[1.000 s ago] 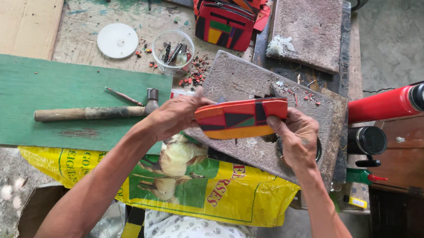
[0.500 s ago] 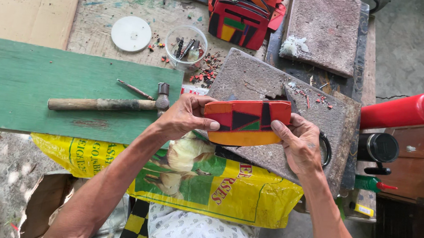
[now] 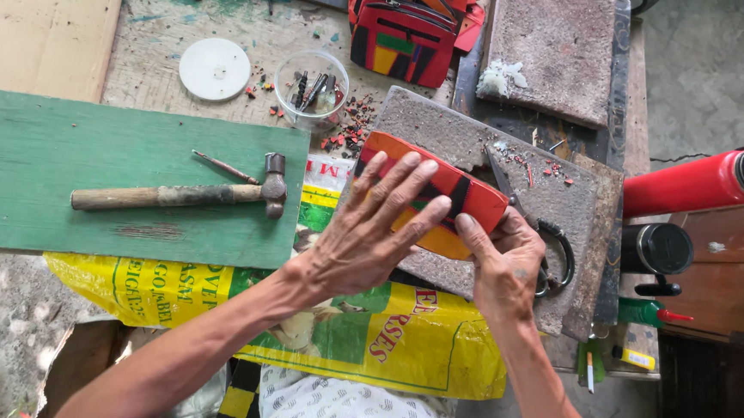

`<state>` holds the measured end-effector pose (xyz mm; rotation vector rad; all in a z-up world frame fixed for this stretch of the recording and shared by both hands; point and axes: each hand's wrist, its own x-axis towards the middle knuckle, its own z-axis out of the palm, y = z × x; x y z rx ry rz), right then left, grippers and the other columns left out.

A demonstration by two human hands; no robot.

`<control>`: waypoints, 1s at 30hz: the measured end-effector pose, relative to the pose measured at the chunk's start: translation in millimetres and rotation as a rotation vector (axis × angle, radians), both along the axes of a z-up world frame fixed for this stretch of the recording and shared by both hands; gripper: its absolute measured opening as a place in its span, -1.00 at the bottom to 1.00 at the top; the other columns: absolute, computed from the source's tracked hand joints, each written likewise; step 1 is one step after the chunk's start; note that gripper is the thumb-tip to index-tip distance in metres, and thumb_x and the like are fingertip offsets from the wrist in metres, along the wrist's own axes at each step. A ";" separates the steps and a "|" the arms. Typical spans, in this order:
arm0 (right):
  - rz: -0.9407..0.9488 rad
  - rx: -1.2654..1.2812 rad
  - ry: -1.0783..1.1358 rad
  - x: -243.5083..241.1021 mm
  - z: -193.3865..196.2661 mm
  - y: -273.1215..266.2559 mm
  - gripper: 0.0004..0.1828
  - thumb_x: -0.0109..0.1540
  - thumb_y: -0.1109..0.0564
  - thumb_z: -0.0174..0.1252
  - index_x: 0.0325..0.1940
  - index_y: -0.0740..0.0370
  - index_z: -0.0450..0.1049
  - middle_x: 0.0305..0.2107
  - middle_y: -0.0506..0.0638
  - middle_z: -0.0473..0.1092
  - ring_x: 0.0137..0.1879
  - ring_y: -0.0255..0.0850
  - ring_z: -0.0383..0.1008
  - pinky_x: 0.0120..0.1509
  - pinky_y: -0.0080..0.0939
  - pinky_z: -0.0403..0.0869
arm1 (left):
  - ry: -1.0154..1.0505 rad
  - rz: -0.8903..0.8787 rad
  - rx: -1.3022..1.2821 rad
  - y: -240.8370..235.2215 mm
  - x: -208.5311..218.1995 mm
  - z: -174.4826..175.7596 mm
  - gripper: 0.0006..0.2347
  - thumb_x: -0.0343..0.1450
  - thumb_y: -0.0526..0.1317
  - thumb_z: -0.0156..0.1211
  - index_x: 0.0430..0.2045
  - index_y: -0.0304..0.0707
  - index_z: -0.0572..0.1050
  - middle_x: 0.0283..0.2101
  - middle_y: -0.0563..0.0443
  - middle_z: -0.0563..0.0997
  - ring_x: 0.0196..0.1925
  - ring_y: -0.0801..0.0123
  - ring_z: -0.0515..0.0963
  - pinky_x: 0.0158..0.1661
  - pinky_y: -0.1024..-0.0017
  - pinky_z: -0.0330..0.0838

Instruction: The person trims excess material from a colorful pouch using shears, then uses a hammer and nail punch to create holes along the pouch edge. They repeatedly hammer the punch to form a series of holes around the perimeter.

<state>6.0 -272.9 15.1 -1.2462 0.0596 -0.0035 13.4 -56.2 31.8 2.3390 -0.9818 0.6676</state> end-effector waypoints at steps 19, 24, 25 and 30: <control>0.161 -1.281 0.108 6.3 -16.4 -118.3 -0.51 0.07 0.28 0.37 0.07 0.43 0.51 -0.26 0.23 0.51 -0.21 -0.02 0.54 -0.12 -0.10 0.51 | 1.621 -0.183 -1.487 2.0 -4.9 -28.9 -0.57 0.32 -0.33 0.41 0.03 -0.59 0.43 -0.14 -0.25 0.63 -0.24 0.20 0.69 -0.12 0.07 0.61; 0.122 -0.276 0.450 -8.8 -13.0 -125.6 -0.64 0.08 0.22 0.36 -0.07 0.34 0.49 -0.35 -0.03 0.49 -0.31 -0.32 0.49 -0.24 -0.29 0.55 | 1.786 -0.463 -1.491 4.4 -7.8 -27.5 -0.50 0.31 -0.26 0.31 0.12 -0.60 0.43 0.08 -0.33 0.62 0.12 0.12 0.64 0.16 0.17 0.54; 0.171 -0.200 0.420 -21.1 -15.8 -119.5 -0.65 0.06 0.23 0.37 -0.11 0.33 0.48 -0.39 0.00 0.49 -0.35 -0.28 0.50 -0.30 -0.27 0.53 | 1.810 -0.526 -1.500 3.3 -9.1 -27.0 -0.49 0.32 -0.25 0.30 0.14 -0.62 0.41 0.11 -0.33 0.60 0.19 0.10 0.60 0.19 0.16 0.52; 0.076 0.097 0.400 -88.2 -37.6 -69.0 -0.72 0.16 0.24 0.35 -0.10 0.30 0.46 -0.46 -0.06 0.41 -0.43 -0.31 0.44 -0.39 -0.32 0.42 | 1.765 -0.579 -1.485 -1.3 -2.1 -30.2 -0.49 0.33 -0.26 0.28 0.17 -0.56 0.37 0.14 -0.31 0.56 0.21 0.08 0.59 0.21 0.16 0.51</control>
